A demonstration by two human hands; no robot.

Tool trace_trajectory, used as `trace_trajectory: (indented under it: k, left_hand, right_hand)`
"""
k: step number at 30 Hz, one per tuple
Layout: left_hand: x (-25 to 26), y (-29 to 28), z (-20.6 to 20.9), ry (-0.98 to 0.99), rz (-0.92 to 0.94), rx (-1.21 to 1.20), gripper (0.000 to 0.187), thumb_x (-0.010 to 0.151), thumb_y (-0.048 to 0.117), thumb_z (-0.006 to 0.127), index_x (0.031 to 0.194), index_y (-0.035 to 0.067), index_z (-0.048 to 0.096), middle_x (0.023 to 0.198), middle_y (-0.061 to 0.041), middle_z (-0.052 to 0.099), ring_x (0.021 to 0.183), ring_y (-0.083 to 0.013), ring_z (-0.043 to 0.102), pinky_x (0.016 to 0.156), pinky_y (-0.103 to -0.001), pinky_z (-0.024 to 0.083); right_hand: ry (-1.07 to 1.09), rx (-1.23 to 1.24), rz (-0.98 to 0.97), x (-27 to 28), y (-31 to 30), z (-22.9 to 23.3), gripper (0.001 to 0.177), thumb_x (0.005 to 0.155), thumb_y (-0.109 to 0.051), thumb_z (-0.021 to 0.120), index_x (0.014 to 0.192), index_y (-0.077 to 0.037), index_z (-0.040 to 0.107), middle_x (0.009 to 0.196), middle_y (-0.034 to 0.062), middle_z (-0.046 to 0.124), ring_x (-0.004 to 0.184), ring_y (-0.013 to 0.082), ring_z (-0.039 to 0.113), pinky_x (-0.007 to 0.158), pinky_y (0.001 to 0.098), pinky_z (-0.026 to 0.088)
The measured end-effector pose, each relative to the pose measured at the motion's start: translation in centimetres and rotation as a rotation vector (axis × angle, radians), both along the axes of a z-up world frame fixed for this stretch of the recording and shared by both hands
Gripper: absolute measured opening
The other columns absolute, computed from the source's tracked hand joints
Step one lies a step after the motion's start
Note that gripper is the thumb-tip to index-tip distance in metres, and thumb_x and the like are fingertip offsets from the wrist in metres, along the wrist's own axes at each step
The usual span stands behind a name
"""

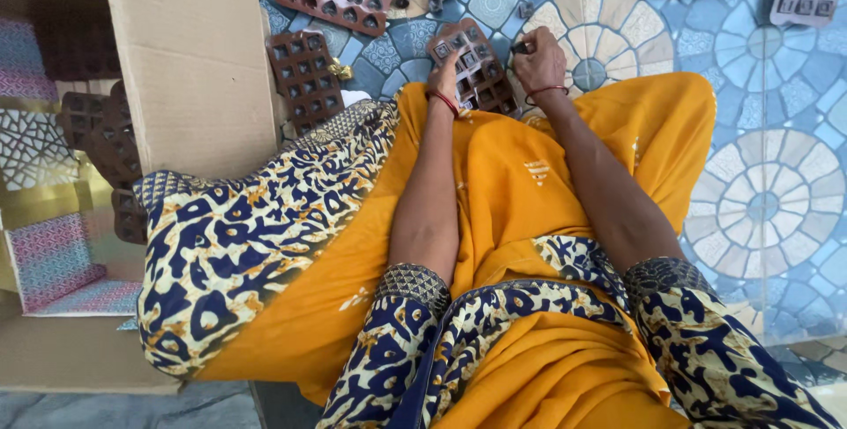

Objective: The person sits on the floor and places small dark square pieces into the cavities of a brown plastic mold. They pick up pieces from a pile on the floor and insert them into the mold one by one, filling the slots.

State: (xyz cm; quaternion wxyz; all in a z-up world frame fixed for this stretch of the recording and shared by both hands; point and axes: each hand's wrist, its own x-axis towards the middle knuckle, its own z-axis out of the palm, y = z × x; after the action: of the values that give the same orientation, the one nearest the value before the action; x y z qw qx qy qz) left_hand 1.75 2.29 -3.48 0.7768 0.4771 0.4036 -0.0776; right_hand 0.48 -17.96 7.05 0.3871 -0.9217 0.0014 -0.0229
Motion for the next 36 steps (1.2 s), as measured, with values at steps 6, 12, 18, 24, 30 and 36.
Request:
trace_trajectory:
  k: [6, 12, 18, 24, 30, 36]
  left_hand:
    - [-0.4, 0.2, -0.1, -0.129, -0.007, -0.074, 0.048, 0.086, 0.035, 0.075, 0.12, 0.001, 0.069, 0.11, -0.008, 0.071, 0.096, -0.0213, 0.065, 0.086, -0.039, 0.053]
    - [-0.7, 0.0, 0.4, -0.172, -0.047, -0.433, 0.032, 0.093, 0.032, 0.065, 0.115, 0.009, 0.067, 0.104, -0.01, 0.072, 0.089, -0.028, 0.071, 0.08, -0.048, 0.059]
    - [-0.6, -0.1, 1.0, -0.086, -0.147, -0.559, 0.036, 0.094, 0.036, 0.064, 0.117, 0.009, 0.067, 0.103, -0.009, 0.074, 0.09, -0.0282, 0.072, 0.082, -0.048, 0.059]
    - [-1.2, -0.4, 4.7, -0.076, -0.261, -0.594, 0.039, 0.092, 0.038, 0.063, 0.118, 0.009, 0.066, 0.108, -0.012, 0.073, 0.092, -0.0302, 0.072, 0.085, -0.051, 0.06]
    - [-1.7, -0.4, 5.7, -0.093, -0.301, -0.593, 0.042, 0.091, 0.041, 0.063, 0.119, 0.01, 0.067, 0.107, -0.012, 0.074, 0.091, -0.0287, 0.073, 0.083, -0.049, 0.061]
    - [-1.1, -0.8, 2.9, -0.117, -0.279, -0.541, 0.042, 0.091, 0.04, 0.068, 0.12, 0.01, 0.067, 0.106, -0.011, 0.075, 0.091, -0.028, 0.072, 0.082, -0.047, 0.06]
  right_hand:
    - [-0.081, 0.098, 0.213, -2.5, 2.3, 3.1, 0.031, 0.083, -0.009, 0.076, 0.114, -0.007, 0.072, 0.097, 0.0173, 0.067, 0.083, 0.0325, 0.066, 0.075, 0.0416, 0.055]
    - [0.029, 0.132, 0.164, -4.4, 4.0, 5.3, 0.033, 0.08, -0.008, 0.082, 0.111, -0.004, 0.069, 0.091, 0.0147, 0.068, 0.077, 0.0298, 0.067, 0.071, 0.0405, 0.055]
    - [0.012, 0.273, 0.16, -3.7, 3.0, 2.9, 0.023, 0.084, -0.003, 0.081, 0.106, -0.005, 0.072, 0.091, 0.0105, 0.074, 0.079, 0.0192, 0.071, 0.072, 0.0333, 0.058]
    - [0.133, 0.351, 0.118, -3.6, 1.9, 2.3, 0.018, 0.084, -0.002, 0.083, 0.098, -0.002, 0.072, 0.084, 0.0077, 0.072, 0.076, 0.0126, 0.066, 0.068, 0.0281, 0.055]
    - [0.089, 0.453, 0.16, -3.5, 1.4, 2.4, 0.011, 0.086, -0.001, 0.081, 0.094, -0.003, 0.073, 0.084, 0.0045, 0.074, 0.077, 0.0118, 0.068, 0.069, 0.0283, 0.055]
    - [-0.012, 0.129, 0.038, -4.3, 2.3, 4.5, 0.022, 0.082, -0.015, 0.087, 0.087, -0.004, 0.069, 0.08, 0.0119, 0.072, 0.073, 0.0256, 0.07, 0.068, 0.0386, 0.054]
